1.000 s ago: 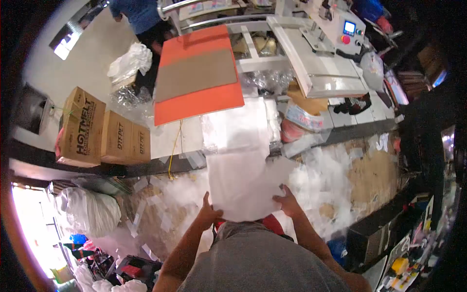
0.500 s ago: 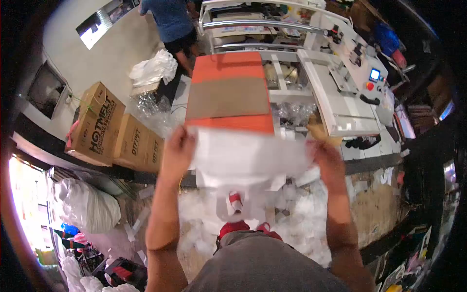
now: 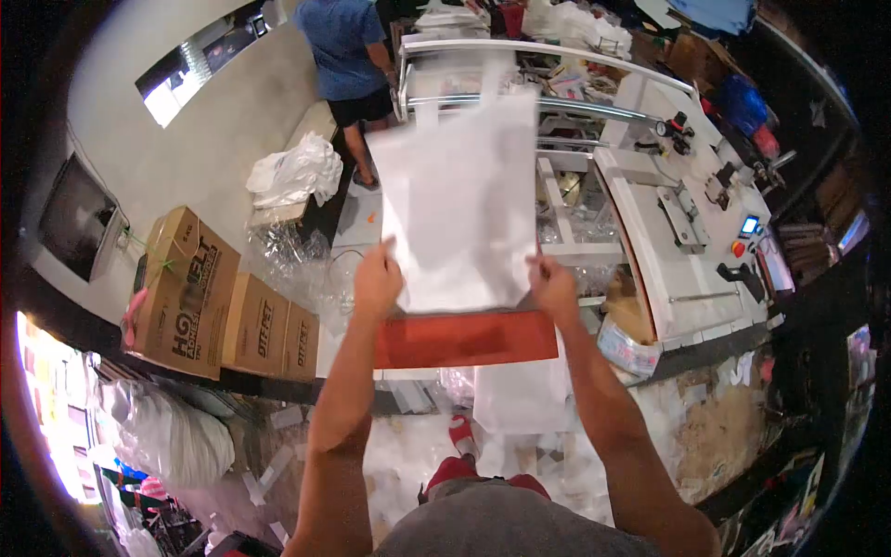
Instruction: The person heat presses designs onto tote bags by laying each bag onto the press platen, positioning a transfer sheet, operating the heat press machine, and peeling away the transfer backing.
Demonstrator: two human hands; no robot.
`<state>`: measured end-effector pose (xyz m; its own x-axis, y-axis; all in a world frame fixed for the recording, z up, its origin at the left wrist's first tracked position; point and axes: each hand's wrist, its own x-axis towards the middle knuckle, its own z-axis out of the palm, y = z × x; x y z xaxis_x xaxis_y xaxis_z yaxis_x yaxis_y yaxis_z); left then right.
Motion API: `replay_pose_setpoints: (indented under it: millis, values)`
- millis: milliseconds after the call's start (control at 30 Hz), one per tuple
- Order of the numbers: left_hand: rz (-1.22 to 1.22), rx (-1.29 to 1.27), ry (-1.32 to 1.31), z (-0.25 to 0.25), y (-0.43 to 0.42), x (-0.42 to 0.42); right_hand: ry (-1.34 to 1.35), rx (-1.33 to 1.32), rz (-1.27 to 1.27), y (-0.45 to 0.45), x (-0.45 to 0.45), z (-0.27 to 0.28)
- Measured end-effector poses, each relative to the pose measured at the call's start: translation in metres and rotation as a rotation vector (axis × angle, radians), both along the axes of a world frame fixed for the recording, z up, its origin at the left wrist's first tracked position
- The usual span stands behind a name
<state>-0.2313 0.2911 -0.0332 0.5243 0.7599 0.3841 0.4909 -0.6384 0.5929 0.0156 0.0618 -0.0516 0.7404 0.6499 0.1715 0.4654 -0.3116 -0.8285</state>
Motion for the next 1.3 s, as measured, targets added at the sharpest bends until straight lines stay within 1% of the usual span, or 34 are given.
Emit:
replay_pose_setpoints:
  millis: [33,67,100,133,167,233,267,300,333,367,433,467,500,533,567,633,733,800,933,1067,1133,1233,1300]
  values:
    - [0.023,-0.059,0.067,-0.039,-0.002,-0.005,0.061,-0.035,-0.035,-0.001,-0.002,-0.045]
    - [0.048,-0.116,0.131,-0.068,-0.007,-0.013,0.06,-0.071,-0.002,-0.012,-0.011,-0.064]
    - [0.062,-0.152,0.162,-0.086,-0.016,-0.021,0.059,-0.106,0.032,-0.023,-0.022,-0.077]
    - [0.074,-0.19,0.197,-0.099,-0.026,-0.028,0.096,-0.137,0.009,-0.033,-0.031,-0.081]
    - [0.073,-0.197,0.201,-0.101,-0.036,-0.034,0.131,-0.169,-0.012,-0.041,-0.038,-0.081]
    - [0.033,-0.03,0.184,-0.094,-0.054,-0.043,0.138,-0.176,-0.027,-0.048,-0.046,-0.071]
    - [0.033,-0.035,0.187,-0.097,-0.059,-0.046,0.142,-0.179,-0.041,-0.051,-0.05,-0.066]
    - [0.094,-0.048,0.18,-0.1,-0.063,-0.049,0.087,-0.229,-0.024,-0.054,-0.052,-0.063]
    - [0.156,-0.058,0.171,-0.101,-0.064,-0.052,0.088,-0.23,-0.022,-0.055,-0.052,-0.068]
    - [0.159,-0.057,0.172,-0.104,-0.064,-0.053,0.059,-0.199,-0.024,-0.056,-0.052,-0.075]
    - [0.155,-0.098,0.075,-0.113,-0.064,-0.059,0.036,-0.174,-0.024,-0.057,-0.058,-0.079]
    - [0.157,-0.099,0.075,-0.118,-0.064,-0.06,0.068,-0.11,-0.072,-0.056,-0.061,-0.08]
    - [0.148,-0.091,-0.023,-0.119,-0.065,-0.06,0.099,-0.046,-0.121,-0.055,-0.063,-0.08]
    - [0.138,-0.084,-0.12,-0.121,-0.066,-0.061,0.1,-0.047,-0.119,-0.055,-0.063,-0.082]
    - [0.138,-0.086,-0.117,-0.123,-0.066,-0.062,0.07,-0.068,-0.105,-0.056,-0.061,-0.086]
    - [0.14,-0.038,-0.017,-0.124,-0.066,-0.061,0.038,-0.094,-0.093,-0.055,-0.06,-0.085]
    - [0.16,-0.014,-0.046,-0.126,-0.065,-0.059,0.041,-0.119,-0.138,-0.052,-0.062,-0.082]
    - [0.162,-0.019,-0.058,-0.127,-0.065,-0.059,0.077,-0.067,-0.158,-0.052,-0.063,-0.08]
    - [0.166,-0.017,-0.076,-0.127,-0.065,-0.058,0.057,-0.064,-0.169,-0.049,-0.063,-0.081]
    - [0.151,-0.055,-0.024,-0.123,-0.065,-0.058,0.109,-0.063,-0.179,-0.049,-0.062,-0.082]
    - [0.178,-0.012,-0.046,-0.124,-0.066,-0.057,0.137,-0.055,-0.186,-0.05,-0.061,-0.084]
    - [0.154,-0.027,-0.083,-0.127,-0.064,-0.057,0.147,-0.038,-0.179,-0.053,-0.056,-0.09]
    - [0.158,-0.08,-0.12,-0.131,-0.06,-0.065,0.259,0.006,-0.166,-0.063,-0.046,-0.098]
